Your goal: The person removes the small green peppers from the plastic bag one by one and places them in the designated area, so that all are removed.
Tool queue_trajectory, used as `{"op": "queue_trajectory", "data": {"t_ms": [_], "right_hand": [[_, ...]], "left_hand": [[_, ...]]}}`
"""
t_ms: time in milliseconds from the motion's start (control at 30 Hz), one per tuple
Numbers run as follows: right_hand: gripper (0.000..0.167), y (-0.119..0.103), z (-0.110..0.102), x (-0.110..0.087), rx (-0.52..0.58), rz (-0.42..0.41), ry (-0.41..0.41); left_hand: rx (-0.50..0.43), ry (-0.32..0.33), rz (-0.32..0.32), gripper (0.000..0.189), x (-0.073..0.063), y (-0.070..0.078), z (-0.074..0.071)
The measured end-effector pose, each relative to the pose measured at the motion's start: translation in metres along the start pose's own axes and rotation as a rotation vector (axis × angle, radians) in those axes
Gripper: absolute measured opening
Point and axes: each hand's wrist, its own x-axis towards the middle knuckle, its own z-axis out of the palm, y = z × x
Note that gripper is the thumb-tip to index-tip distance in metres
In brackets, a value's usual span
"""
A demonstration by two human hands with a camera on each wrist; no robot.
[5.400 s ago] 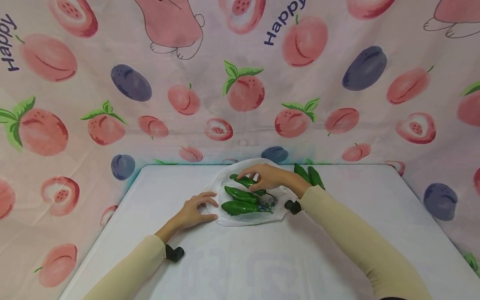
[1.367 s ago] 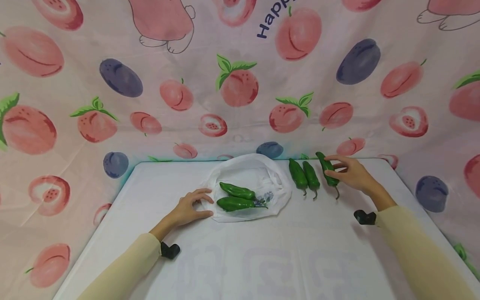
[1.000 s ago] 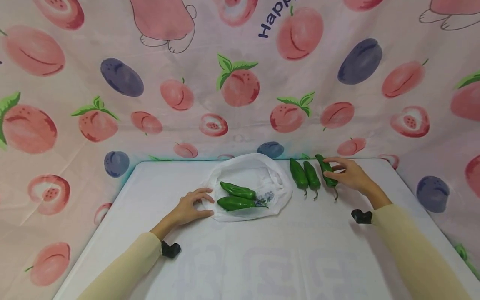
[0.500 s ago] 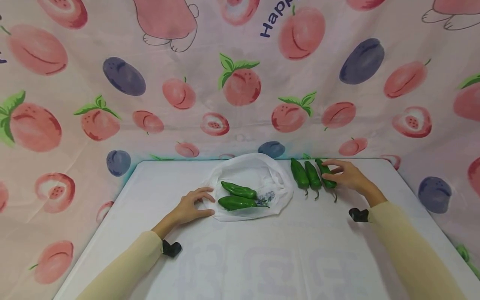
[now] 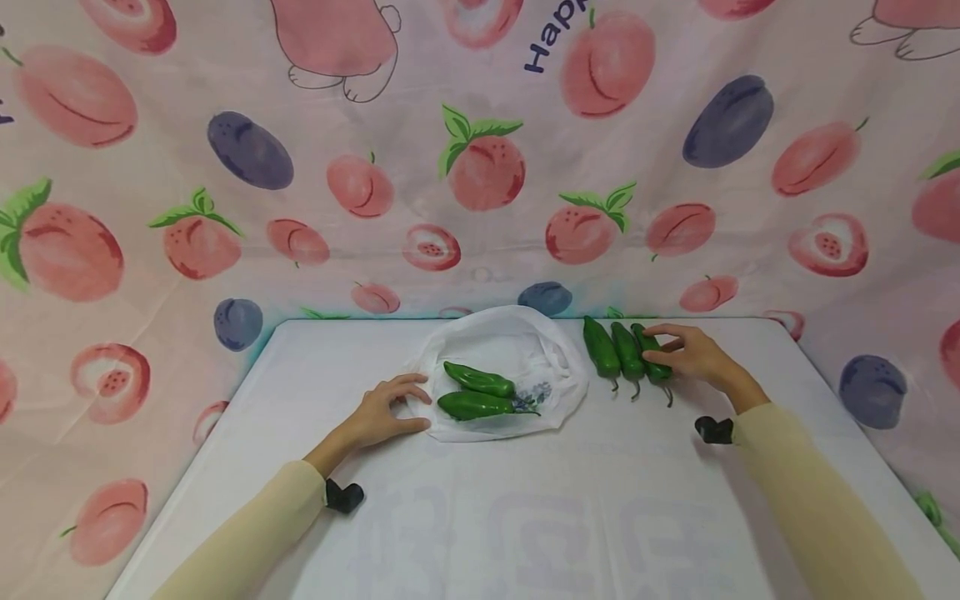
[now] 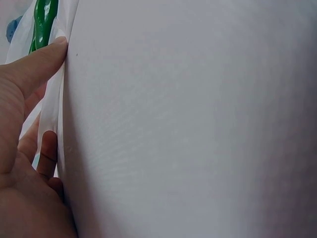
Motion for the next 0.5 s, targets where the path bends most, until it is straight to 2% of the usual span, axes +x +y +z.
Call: {"op": "queue_trajectory", "data": {"t_ms": [500], "right_hand": [[0.064,-0.0036,0.0015,0.0019,-0.02,0.0,-0.01]], "left_hand": [[-0.01,0.002,-0.005,0.026,0.0009,-0.0001,0.0]]}}
